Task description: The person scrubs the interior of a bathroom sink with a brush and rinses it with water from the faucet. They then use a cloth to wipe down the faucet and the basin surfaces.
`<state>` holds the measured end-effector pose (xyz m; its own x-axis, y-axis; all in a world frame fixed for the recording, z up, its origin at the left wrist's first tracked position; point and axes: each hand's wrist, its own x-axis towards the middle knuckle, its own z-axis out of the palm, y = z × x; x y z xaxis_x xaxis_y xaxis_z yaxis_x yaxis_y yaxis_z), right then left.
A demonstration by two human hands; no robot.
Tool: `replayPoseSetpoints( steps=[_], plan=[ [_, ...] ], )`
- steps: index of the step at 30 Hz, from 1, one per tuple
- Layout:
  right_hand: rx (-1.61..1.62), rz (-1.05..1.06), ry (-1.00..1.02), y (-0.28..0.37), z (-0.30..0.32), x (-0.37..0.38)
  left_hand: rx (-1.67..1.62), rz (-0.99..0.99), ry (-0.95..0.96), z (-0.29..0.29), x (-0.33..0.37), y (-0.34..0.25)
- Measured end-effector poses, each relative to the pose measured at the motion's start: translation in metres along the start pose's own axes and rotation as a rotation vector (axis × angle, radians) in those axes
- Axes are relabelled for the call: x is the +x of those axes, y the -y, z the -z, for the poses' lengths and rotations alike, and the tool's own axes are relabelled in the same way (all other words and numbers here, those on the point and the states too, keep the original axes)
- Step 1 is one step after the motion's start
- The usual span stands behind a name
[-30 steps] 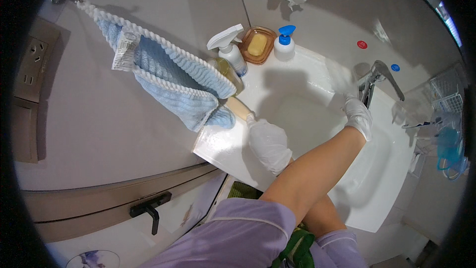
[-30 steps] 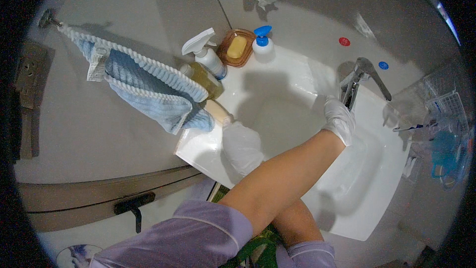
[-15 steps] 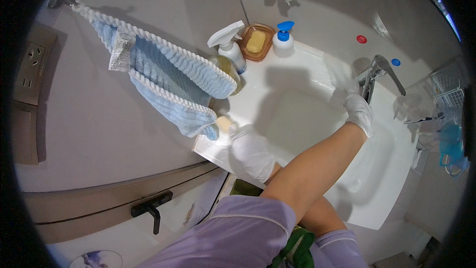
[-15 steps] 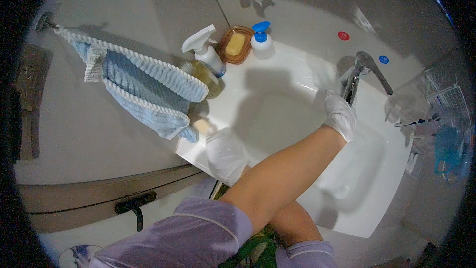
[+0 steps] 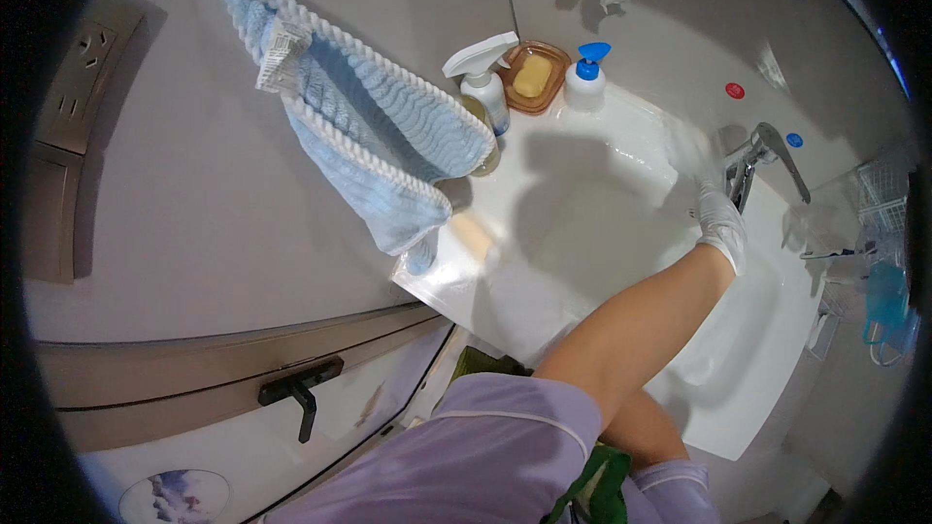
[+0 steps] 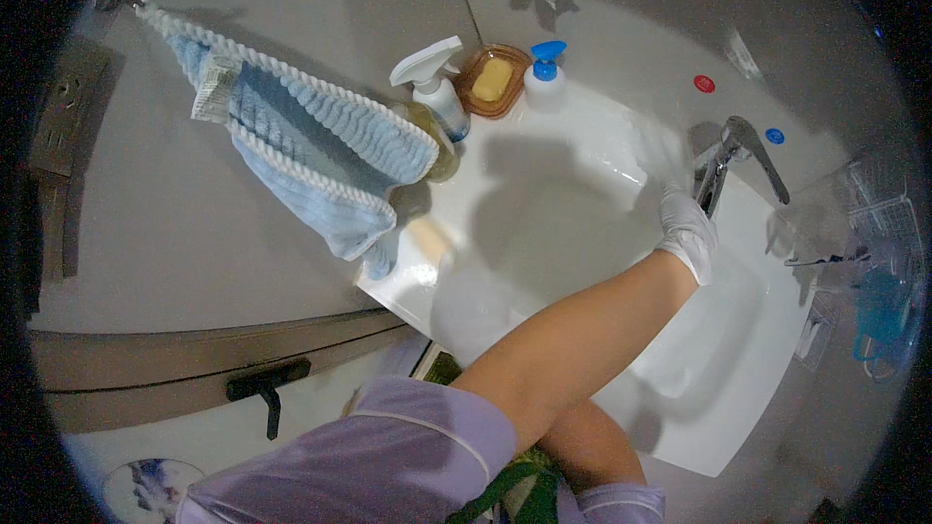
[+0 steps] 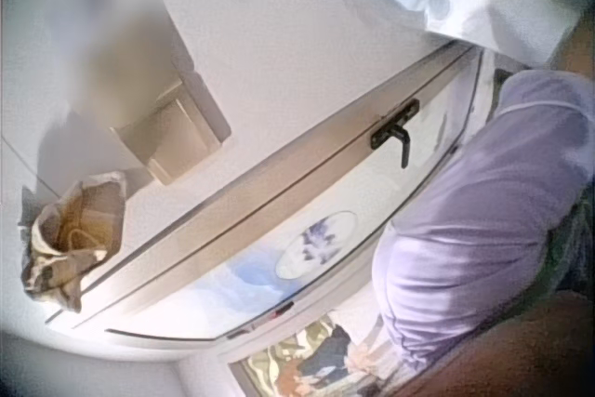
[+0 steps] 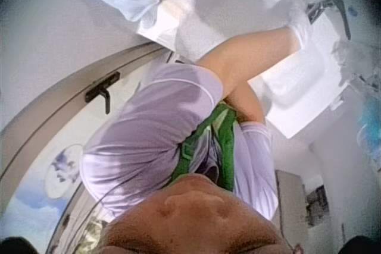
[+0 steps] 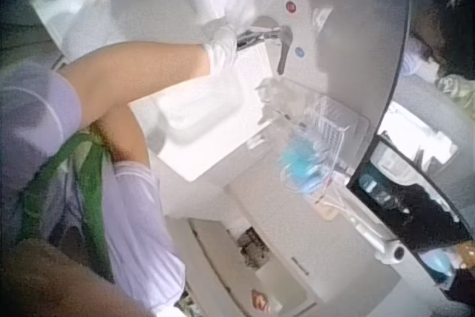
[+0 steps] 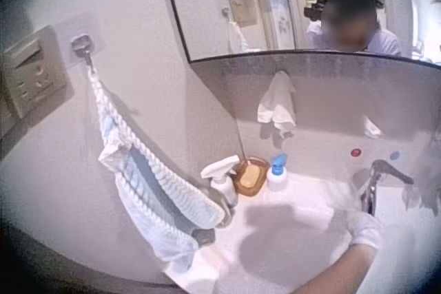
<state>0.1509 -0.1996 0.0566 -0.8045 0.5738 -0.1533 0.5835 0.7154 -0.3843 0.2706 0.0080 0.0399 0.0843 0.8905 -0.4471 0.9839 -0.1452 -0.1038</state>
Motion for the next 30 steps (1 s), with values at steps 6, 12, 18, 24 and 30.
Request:
replayPoseSetpoints(
  steps=[6, 12, 18, 24, 30],
  plan=[
    [-0.142, -0.029, 0.042, -0.005, 0.0, -0.012, -0.079, 0.078, -0.024, -0.006, 0.014, -0.006],
    [0.02, 0.08, 0.102, 0.026, 0.0, -0.018, -0.034, 0.043, -0.002, -0.004, 0.013, -0.006],
    [0.098, 0.157, 0.089, 0.031, -0.007, -0.016, -0.038, 0.002, 0.045, -0.002, 0.01, 0.0],
    [-0.041, -0.025, 0.035, -0.016, -0.007, -0.019, -0.142, 0.12, -0.117, 0.003, 0.001, 0.0],
    [-0.066, -0.111, -0.005, -0.036, 0.003, -0.026, -0.04, -0.016, -0.013, 0.004, -0.01, 0.004]
  ],
)
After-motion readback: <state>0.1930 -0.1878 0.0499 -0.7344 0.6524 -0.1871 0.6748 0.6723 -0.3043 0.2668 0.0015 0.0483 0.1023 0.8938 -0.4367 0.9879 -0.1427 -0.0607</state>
